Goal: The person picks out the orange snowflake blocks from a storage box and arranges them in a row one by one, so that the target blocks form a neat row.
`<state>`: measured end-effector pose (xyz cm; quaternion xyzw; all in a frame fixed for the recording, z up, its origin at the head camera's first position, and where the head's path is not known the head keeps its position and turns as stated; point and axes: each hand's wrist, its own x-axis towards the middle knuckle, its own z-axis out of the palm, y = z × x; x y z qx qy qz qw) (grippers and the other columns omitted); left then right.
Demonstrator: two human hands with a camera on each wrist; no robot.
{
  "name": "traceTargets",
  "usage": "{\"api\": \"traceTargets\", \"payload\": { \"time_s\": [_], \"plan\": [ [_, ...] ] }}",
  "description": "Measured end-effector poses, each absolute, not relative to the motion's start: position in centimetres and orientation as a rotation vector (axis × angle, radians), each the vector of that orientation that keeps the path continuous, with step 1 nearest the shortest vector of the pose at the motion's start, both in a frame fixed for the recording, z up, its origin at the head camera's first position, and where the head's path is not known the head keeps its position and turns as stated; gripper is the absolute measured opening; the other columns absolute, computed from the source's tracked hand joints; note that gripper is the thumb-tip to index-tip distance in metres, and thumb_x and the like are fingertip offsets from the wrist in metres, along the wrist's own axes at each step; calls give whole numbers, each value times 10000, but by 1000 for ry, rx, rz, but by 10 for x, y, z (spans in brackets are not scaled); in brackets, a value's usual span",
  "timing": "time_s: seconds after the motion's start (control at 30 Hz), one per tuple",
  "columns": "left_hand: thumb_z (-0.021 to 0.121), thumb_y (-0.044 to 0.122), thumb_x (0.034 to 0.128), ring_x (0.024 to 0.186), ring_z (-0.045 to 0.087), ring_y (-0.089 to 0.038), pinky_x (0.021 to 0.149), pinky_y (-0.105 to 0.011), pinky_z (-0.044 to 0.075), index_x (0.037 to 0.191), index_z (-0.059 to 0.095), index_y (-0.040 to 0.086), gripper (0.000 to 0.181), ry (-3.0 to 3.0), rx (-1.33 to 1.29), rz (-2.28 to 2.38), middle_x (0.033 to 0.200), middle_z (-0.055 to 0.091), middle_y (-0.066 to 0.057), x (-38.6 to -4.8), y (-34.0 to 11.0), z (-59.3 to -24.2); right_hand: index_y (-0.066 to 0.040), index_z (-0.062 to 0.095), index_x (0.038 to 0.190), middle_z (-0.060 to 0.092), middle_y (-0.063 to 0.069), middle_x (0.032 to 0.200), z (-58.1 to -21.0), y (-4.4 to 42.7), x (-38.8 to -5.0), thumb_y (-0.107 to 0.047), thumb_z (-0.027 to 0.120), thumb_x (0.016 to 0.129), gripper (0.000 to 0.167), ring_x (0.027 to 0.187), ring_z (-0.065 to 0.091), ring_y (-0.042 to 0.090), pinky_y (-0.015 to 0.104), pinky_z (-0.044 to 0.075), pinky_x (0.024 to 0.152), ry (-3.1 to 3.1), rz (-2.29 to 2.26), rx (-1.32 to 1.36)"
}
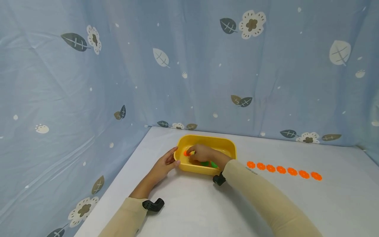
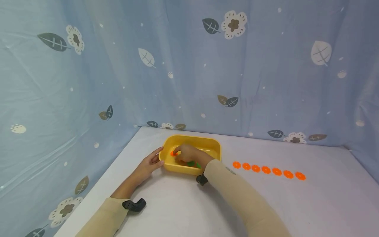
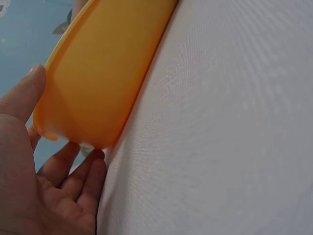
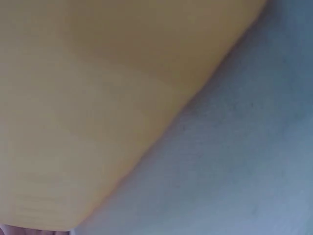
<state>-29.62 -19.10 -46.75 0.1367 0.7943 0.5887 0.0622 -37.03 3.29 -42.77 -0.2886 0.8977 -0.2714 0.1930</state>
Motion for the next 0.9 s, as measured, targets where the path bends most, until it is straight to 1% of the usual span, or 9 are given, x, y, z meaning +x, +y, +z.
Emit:
{"api": "traceTargets", "payload": {
  "time_s": [0.13,0.2,0.27,0.3,0.37,0.53,0.63,0.8,0.9],
  "plan": [
    [617,227,977,1366,382,-291,1084,-446,346,1558,255,204,686,2376,408,1750,1523,343,-156,-294,-190,-462,-128,640,1302,611,8,906,-430,34,-368,-191,607,959,350,665,502,178,260,436,651,2515,-767,-784],
    [611,227,981,1368,375,-309,1085,-449,344,1562,235,168,695,2370,418,1733,1522,333,-174,-288,-188,-453,-134,642,1299,612,0,1024,-430,34,-368,-186,607,957,348,747,518,179,265,438,670,2515,-777,-768],
    [608,215,982,1365,379,-319,1084,-452,346,1560,238,144,690,2373,426,1729,1519,336,-185,-282,-186,-445,-130,639,1302,608,14,1063,-429,34,-367,-177,606,954,352,788,528,186,270,441,682,2513,-785,-760],
    [611,212,980,1363,382,-318,1084,-453,346,1558,243,140,689,2370,428,1735,1517,339,-186,-280,-185,-442,-129,639,1299,606,17,1064,-429,34,-367,-176,606,954,350,807,531,183,271,442,694,2516,-782,-758],
    [616,202,976,1358,389,-323,1082,-458,350,1554,256,129,685,2370,434,1748,1511,348,-193,-278,-185,-438,-128,645,1279,613,23,964,-428,34,-366,-169,606,954,330,763,530,172,259,444,673,2518,-780,-755],
    [611,197,979,1361,387,-304,1080,-439,354,1557,246,140,686,2366,431,1744,1517,342,-181,-283,-187,-444,-136,689,1072,531,20,691,-429,34,-366,-144,638,946,137,597,486,157,225,431,570,2523,-787,-778],
    [607,204,982,1367,378,-297,1082,-439,348,1562,236,164,689,2364,432,1753,1524,333,-172,-290,-189,-455,-144,685,1004,558,17,728,-429,34,-367,-142,669,929,77,637,500,166,230,442,589,2544,-779,-792],
    [629,239,969,1352,407,-258,1074,-430,363,1548,283,241,674,2392,422,1783,1513,372,-124,-296,-191,-468,-123,666,1077,604,10,867,-429,32,-368,-172,721,892,200,747,538,178,248,482,667,2582,-780,-752],
    [639,257,962,1344,420,-239,1065,-415,378,1538,305,264,666,2406,426,1788,1506,390,-102,-296,-191,-469,-114,672,1068,605,13,861,-428,32,-367,-180,735,882,207,720,548,179,248,490,647,2596,-764,-731]
  ]
}}
